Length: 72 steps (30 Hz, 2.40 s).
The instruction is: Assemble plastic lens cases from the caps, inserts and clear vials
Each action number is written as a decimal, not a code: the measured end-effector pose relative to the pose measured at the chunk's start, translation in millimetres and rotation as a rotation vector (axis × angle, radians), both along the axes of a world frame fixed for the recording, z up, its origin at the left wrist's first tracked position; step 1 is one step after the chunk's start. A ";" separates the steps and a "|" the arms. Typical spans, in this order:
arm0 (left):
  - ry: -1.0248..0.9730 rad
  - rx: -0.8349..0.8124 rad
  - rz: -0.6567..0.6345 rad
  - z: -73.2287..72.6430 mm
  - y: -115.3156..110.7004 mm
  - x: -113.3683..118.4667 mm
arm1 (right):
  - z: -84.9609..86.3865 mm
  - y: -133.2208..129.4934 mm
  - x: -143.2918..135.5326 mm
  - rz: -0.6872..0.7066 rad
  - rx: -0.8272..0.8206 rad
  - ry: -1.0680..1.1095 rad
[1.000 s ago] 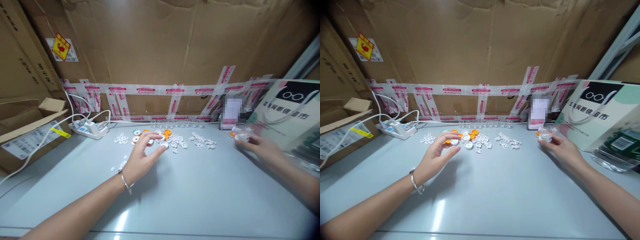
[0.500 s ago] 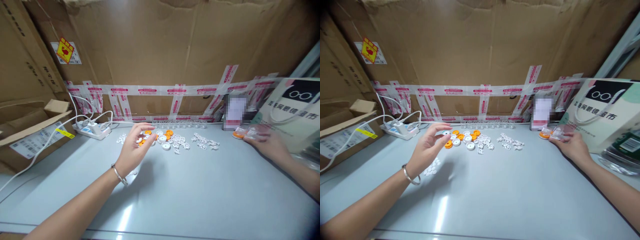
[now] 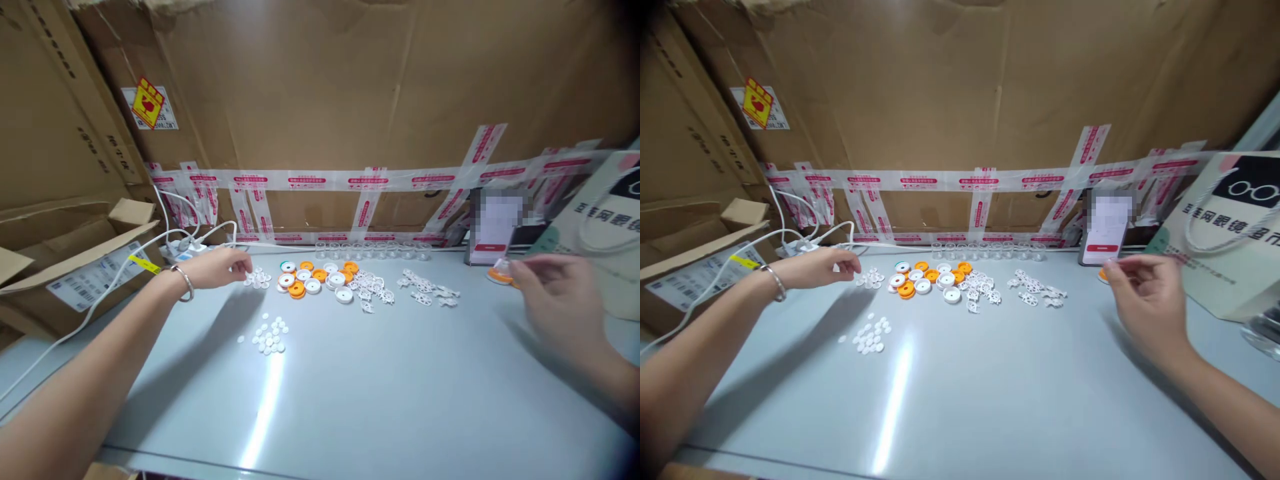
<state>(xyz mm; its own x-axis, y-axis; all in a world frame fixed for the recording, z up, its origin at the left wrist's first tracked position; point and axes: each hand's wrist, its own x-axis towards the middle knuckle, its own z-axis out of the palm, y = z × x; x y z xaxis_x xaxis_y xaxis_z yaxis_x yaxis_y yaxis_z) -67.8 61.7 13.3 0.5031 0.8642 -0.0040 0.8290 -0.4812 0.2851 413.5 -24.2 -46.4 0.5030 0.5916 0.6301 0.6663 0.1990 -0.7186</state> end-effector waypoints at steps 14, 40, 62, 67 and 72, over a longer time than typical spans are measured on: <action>-0.073 0.021 -0.008 -45.7 14.8 7.6 | -17.6 -13.2 -69.9 0.402 -0.074 -0.246; -0.361 0.000 -0.298 -22.5 -38.4 106.8 | -11.5 -22.1 -123.2 0.831 -0.507 -0.134; 0.083 -0.259 0.053 -32.2 -9.6 -43.6 | -16.9 -3.0 -113.5 0.693 -0.537 -0.174; 0.086 -0.270 0.058 -36.1 -7.2 -40.9 | -3.2 21.0 -122.6 0.721 -0.480 -0.451; 0.082 -0.271 0.083 -34.4 -7.7 -40.2 | 6.7 57.0 -141.2 0.745 -0.504 -0.548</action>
<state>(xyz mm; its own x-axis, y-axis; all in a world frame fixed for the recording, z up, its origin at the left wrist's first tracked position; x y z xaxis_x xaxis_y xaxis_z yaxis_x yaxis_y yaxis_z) -108.0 54.0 -21.0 0.4192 0.8645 -0.2774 0.8878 -0.3263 0.3246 272.3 32.8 -39.8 -0.3749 0.8909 0.2563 0.7571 0.4538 -0.4699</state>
